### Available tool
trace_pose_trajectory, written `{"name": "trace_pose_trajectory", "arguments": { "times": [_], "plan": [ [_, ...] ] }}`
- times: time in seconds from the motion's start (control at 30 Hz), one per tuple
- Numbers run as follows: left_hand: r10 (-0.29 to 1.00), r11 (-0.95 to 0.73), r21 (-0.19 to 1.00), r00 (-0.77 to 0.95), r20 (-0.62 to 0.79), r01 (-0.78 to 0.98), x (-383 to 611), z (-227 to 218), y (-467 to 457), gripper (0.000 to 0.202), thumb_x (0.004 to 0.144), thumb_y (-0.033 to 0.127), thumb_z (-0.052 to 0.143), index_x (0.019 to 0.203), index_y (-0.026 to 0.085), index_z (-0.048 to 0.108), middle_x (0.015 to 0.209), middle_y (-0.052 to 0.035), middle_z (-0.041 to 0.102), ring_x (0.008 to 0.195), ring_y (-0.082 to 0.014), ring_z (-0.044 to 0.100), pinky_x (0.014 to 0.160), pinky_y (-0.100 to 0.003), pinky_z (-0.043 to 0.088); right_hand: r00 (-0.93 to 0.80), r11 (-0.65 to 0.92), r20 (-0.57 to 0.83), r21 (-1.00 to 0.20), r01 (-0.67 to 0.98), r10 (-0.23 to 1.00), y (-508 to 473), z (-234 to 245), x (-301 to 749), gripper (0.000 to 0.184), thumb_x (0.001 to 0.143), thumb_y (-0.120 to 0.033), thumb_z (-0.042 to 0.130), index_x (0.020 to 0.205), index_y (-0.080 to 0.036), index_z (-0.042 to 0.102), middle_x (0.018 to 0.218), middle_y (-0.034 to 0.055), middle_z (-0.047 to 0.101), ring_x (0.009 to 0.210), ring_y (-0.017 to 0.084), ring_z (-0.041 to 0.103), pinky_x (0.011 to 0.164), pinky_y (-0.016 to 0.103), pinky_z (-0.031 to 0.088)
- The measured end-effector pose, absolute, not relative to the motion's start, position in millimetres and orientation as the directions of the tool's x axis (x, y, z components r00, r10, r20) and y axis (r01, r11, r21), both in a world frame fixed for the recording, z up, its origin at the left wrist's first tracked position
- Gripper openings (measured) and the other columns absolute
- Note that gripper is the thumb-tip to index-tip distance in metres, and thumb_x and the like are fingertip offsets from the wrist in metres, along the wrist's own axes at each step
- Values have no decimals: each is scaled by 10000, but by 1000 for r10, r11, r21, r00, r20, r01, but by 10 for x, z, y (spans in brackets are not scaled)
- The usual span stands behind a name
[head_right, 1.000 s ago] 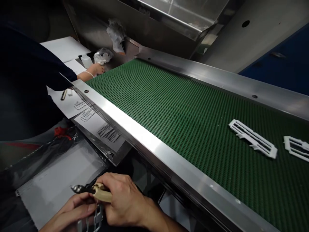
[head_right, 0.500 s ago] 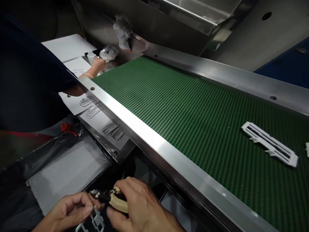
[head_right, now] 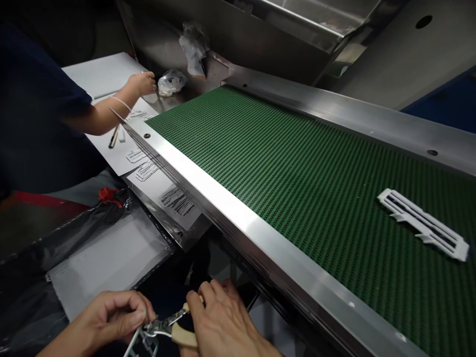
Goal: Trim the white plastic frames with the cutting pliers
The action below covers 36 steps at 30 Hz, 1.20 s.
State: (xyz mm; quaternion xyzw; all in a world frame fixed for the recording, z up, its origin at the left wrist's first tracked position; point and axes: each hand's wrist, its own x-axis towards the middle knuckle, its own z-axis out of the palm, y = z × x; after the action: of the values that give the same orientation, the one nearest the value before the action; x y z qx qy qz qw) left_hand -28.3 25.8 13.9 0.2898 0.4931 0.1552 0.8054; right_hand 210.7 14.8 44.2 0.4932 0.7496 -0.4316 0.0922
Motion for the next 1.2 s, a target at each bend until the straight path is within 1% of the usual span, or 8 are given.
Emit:
{"name": "trace_pose_trajectory", "arguments": {
  "times": [0.33,0.47,0.6,0.77,0.93,1.03,1.1,1.2],
  "plan": [
    [524,759,642,483,-701,108,-251,156,244,396,756,509,691,750,113,673,674,-23,601,555,-86,448,563,-223,391,-492,198,-593,-492,848,637,166,462,2026,462,729,-282,672,1149,-175,511,1088,121,560,1080,353,537,1023,685,316],
    [506,751,644,499,-703,147,-249,175,249,410,758,545,664,743,136,644,710,-18,577,620,-121,457,586,-248,395,-559,371,-428,-447,814,710,103,483,2091,504,789,-362,649,1221,-173,470,1152,132,583,1120,349,550,1021,645,379],
    [502,723,656,486,-715,219,-220,215,261,421,773,569,624,739,150,599,703,-5,535,639,-135,443,603,-266,397,-658,564,-341,-340,752,672,147,659,2158,545,889,-434,533,1309,-104,425,1271,188,565,1220,361,507,996,533,481],
    [504,692,668,480,-718,272,-163,259,274,433,782,585,586,740,155,575,685,3,500,638,-143,434,602,-268,399,-679,630,-218,-259,733,701,182,712,2167,556,823,-440,617,1250,-108,490,1199,165,624,1134,340,579,934,517,534],
    [512,673,676,470,-719,301,-132,256,252,436,787,596,562,755,161,578,689,7,481,636,-148,428,591,-269,410,-661,642,-14,-219,735,751,71,566,2230,437,874,-394,537,1238,-155,501,1191,124,621,1151,288,556,985,474,481],
    [517,664,679,465,-719,312,-111,241,235,428,793,589,556,752,164,580,691,2,488,638,-153,437,590,-275,416,-653,609,-79,-289,738,753,94,606,2214,401,863,-353,561,1211,-158,511,1164,118,613,1154,284,541,1028,465,426],
    [516,667,678,464,-720,310,-95,229,229,429,793,585,563,751,158,586,685,4,500,627,-146,435,584,-269,407,-618,520,-257,-358,775,743,165,677,2158,297,824,-314,604,1087,-182,563,1060,94,631,1063,287,582,994,480,437],
    [520,701,666,456,-722,255,-79,207,224,429,785,588,585,744,161,571,657,19,509,605,-128,424,564,-247,375,-530,346,-536,-410,844,657,286,742,2079,91,774,-245,591,853,-208,566,877,51,623,867,268,615,833,449,482]
  ]
}}
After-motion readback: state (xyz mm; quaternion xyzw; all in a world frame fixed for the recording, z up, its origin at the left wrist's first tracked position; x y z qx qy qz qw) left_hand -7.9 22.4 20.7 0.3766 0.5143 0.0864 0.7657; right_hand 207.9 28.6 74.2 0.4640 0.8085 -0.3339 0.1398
